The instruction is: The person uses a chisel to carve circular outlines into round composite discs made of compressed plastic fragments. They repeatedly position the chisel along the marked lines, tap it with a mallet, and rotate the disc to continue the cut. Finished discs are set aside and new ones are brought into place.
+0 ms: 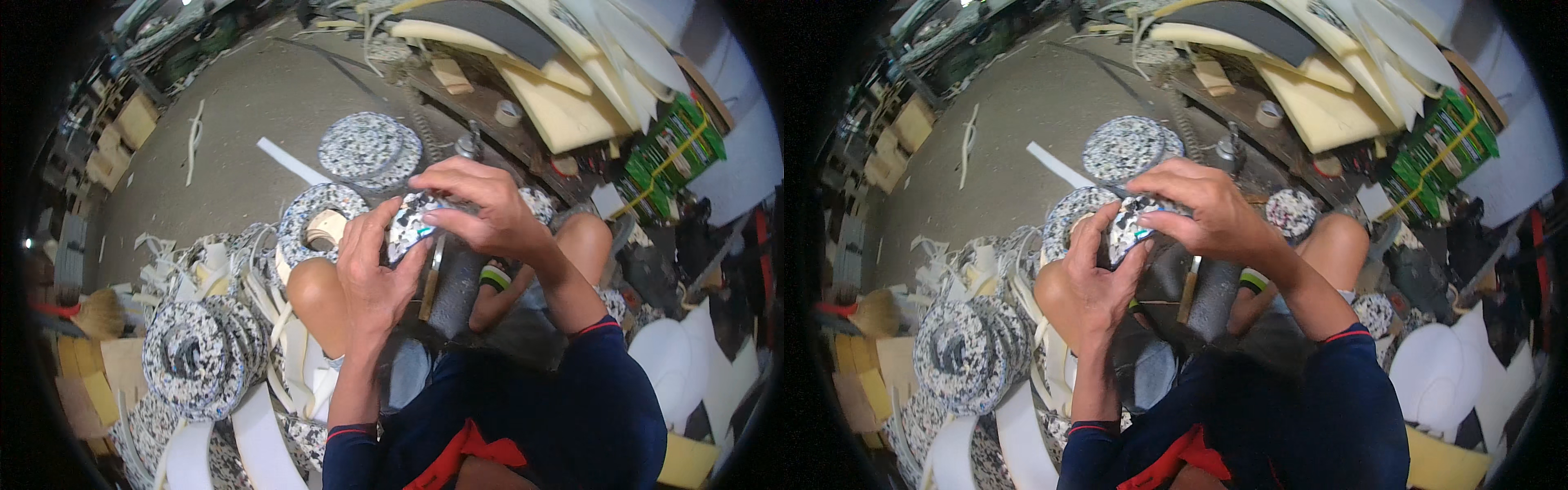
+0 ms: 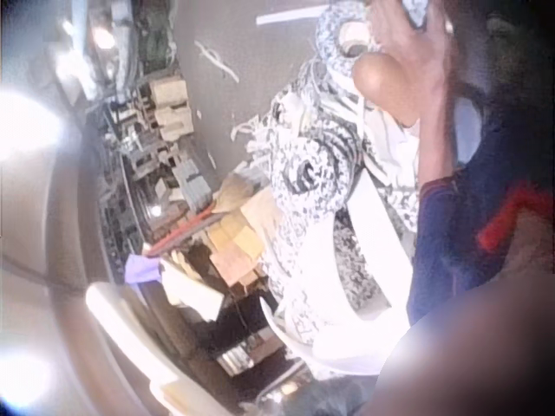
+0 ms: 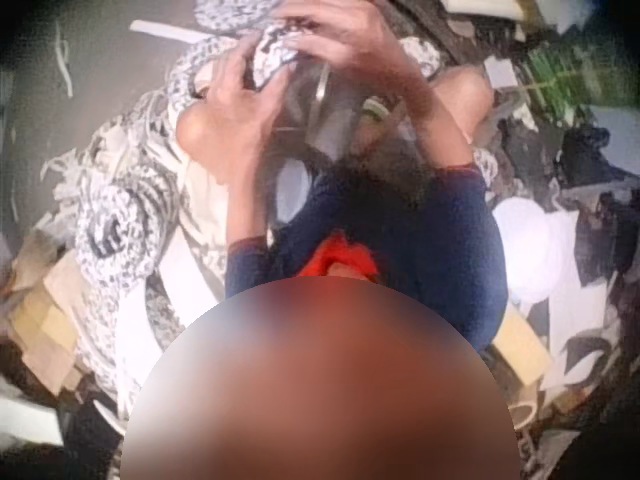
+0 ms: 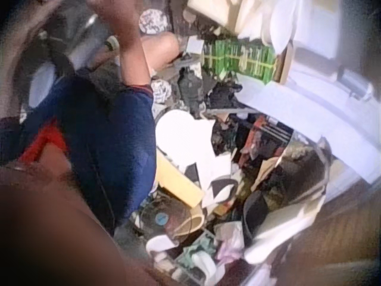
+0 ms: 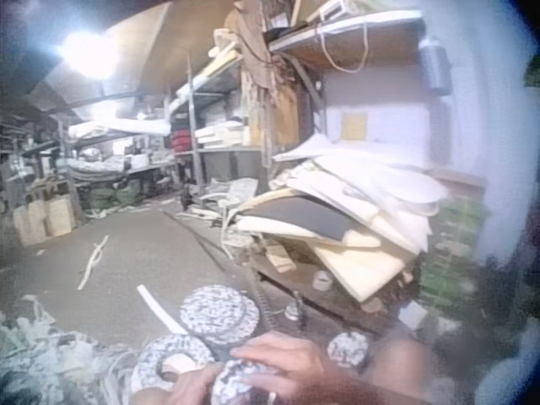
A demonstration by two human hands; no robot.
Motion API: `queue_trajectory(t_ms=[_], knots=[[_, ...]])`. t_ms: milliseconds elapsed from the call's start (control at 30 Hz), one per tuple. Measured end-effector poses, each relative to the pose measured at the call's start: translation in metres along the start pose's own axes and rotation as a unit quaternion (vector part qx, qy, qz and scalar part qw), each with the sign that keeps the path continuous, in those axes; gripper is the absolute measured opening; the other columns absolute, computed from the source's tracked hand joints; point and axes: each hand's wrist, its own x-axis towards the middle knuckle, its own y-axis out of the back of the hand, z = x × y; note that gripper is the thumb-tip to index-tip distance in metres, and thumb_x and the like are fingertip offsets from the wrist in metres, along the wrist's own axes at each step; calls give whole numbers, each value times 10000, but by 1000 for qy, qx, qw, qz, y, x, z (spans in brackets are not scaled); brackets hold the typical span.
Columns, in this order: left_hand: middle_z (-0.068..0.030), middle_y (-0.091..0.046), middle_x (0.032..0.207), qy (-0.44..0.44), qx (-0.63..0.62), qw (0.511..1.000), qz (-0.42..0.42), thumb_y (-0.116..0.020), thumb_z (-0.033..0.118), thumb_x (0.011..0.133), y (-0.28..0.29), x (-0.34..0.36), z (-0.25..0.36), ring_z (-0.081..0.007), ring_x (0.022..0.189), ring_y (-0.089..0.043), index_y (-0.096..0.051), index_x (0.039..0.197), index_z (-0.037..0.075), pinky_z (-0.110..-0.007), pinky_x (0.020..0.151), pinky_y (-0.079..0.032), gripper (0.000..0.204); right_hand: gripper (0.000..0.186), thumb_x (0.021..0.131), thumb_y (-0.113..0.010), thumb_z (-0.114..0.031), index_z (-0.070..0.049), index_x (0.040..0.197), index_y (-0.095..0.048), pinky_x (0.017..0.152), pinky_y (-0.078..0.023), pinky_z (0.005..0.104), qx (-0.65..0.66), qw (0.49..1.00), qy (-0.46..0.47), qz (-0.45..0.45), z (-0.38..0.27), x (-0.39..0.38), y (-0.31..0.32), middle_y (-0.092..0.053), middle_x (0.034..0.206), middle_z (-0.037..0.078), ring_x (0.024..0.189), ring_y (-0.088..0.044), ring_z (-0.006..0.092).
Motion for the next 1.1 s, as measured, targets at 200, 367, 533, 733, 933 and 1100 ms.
queue_trajectory(t_ms=[200,367,533,733,933,1100], knots=[[-163,-718,1066,46,-10,993,-110,-825,51,746,-16,-13,-9,-313,985,-674,-700,1217,4,-387,895,-514,489,180,867,-732,-110,5,999,-693,757,-512,446,13,1000,9,0,30,-34,-14,-642,889,181,848,-649,371],[-160,-697,1055,75,-51,985,-144,-771,-6,775,-38,-30,-29,-278,971,-649,-685,1208,-26,-363,900,-498,442,150,886,-694,-141,-9,923,-634,736,-515,444,-67,997,-13,47,47,-71,-35,-608,887,148,867,-638,353],[-136,-688,1020,70,-64,977,-190,-743,3,822,-57,-38,-46,-238,941,-627,-674,1164,-50,-347,895,-487,353,156,816,-684,-131,-15,853,-586,631,-529,459,-164,984,-46,60,52,-97,-49,-558,894,139,823,-642,346],[-116,-678,1009,149,-77,959,-227,-716,21,850,-59,-38,-41,-215,904,-601,-677,1138,-46,-331,841,-478,298,142,842,-683,-98,-17,875,-571,631,-531,402,-159,983,-26,87,58,-108,-50,-544,925,121,823,-632,295],[-88,-655,976,195,-104,942,-252,-697,26,864,-57,-37,-42,-160,893,-556,-675,1121,-55,-290,806,-456,271,188,872,-705,-165,-28,864,-576,654,-509,449,-102,986,-36,124,66,-109,-62,-548,916,130,838,-641,325],[-56,-648,961,179,-132,941,-254,-672,13,877,-57,-37,-47,-138,878,-541,-668,1114,-46,-270,799,-449,244,207,865,-710,-177,-23,867,-572,649,-526,436,-111,985,-31,129,64,-112,-67,-547,912,135,833,-642,320]])
